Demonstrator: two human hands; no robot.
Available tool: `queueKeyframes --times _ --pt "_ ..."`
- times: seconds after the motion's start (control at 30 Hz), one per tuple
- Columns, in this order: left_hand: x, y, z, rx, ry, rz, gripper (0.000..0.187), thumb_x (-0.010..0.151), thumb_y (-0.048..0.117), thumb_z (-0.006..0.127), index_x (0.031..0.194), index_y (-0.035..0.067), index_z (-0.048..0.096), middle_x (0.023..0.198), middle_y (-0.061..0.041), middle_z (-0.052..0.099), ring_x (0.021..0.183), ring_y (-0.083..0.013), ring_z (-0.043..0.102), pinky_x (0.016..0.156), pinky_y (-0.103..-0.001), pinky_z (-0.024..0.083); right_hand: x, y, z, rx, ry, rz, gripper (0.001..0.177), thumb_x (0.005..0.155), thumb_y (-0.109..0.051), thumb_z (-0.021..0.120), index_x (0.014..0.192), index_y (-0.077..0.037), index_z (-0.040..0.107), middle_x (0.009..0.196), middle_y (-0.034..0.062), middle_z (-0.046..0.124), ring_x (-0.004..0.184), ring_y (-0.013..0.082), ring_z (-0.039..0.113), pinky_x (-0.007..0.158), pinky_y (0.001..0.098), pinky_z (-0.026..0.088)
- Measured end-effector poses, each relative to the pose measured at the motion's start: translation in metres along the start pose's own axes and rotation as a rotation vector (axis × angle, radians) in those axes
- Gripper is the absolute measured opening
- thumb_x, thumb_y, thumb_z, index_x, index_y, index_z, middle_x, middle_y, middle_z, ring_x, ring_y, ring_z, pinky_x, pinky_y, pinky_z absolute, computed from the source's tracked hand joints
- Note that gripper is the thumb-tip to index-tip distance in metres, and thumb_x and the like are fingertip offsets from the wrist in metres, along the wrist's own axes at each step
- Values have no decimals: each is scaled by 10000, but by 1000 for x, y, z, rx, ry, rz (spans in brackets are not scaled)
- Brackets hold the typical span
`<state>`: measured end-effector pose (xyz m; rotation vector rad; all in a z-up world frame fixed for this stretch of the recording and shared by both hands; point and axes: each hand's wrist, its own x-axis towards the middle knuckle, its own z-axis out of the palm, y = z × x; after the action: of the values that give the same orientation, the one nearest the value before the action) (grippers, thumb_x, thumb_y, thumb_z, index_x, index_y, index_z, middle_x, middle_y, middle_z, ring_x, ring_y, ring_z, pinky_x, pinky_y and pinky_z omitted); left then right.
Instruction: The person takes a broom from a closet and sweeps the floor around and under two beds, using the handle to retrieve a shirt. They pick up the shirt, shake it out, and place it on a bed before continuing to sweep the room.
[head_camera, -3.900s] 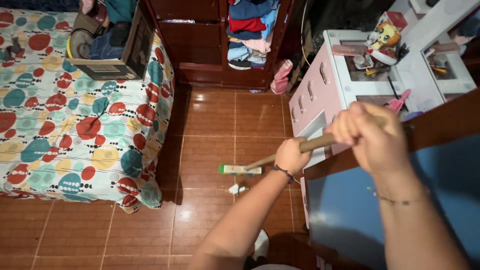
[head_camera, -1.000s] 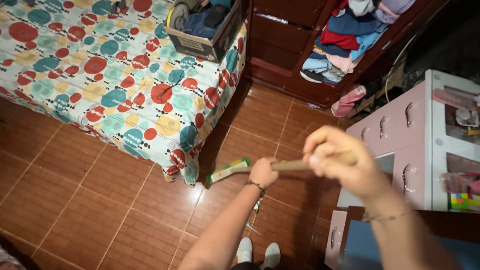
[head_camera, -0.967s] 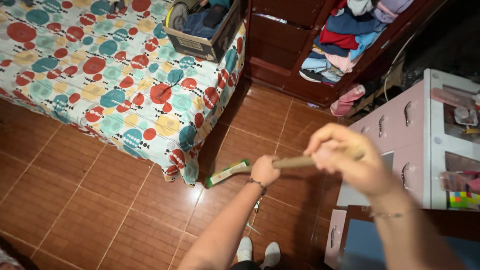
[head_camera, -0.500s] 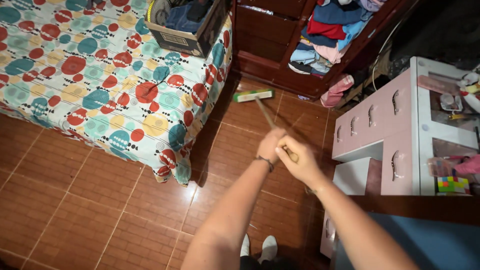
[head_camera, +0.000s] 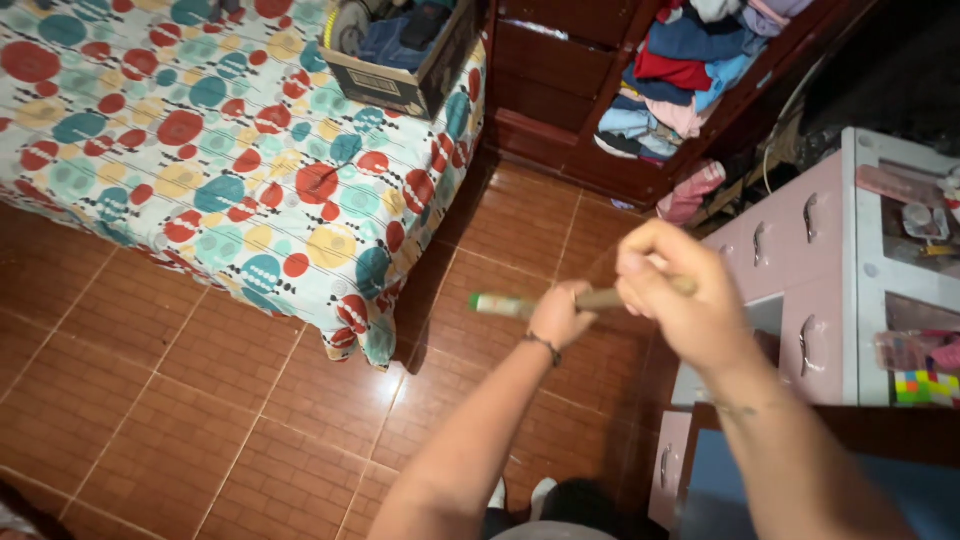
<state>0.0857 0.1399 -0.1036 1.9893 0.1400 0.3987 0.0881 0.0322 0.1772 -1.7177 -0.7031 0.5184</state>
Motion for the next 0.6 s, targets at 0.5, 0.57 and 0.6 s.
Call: queueKeyframes --times 0.5,0.57,0.6 --pt "-25 -49 0 51 -54 -436 186 808 284 690 937 171 760 900 -175 730 879 -389 715 790 -485 578 85 15 -60 233 -612 -167 195 949 -173 636 874 4 601 726 62 593 726 184 584 773 384 514" --pt "-3 -46 0 89 -28 -481 201 818 276 664 956 182 777 915 -176 736 894 -392 712 808 -492 573 113 18 -68 245 -712 -213 187 955 -157 651 862 -3 603 737 65 596 737 205 585 779 401 515" --pt "10 -43 1 120 -29 -518 226 829 267 638 975 193 795 930 -177 741 910 -396 709 827 -499 568 129 18 -75 255 -786 -247 183 961 -142 667 850 -9 605 748 68 600 748 227 587 785 419 516"
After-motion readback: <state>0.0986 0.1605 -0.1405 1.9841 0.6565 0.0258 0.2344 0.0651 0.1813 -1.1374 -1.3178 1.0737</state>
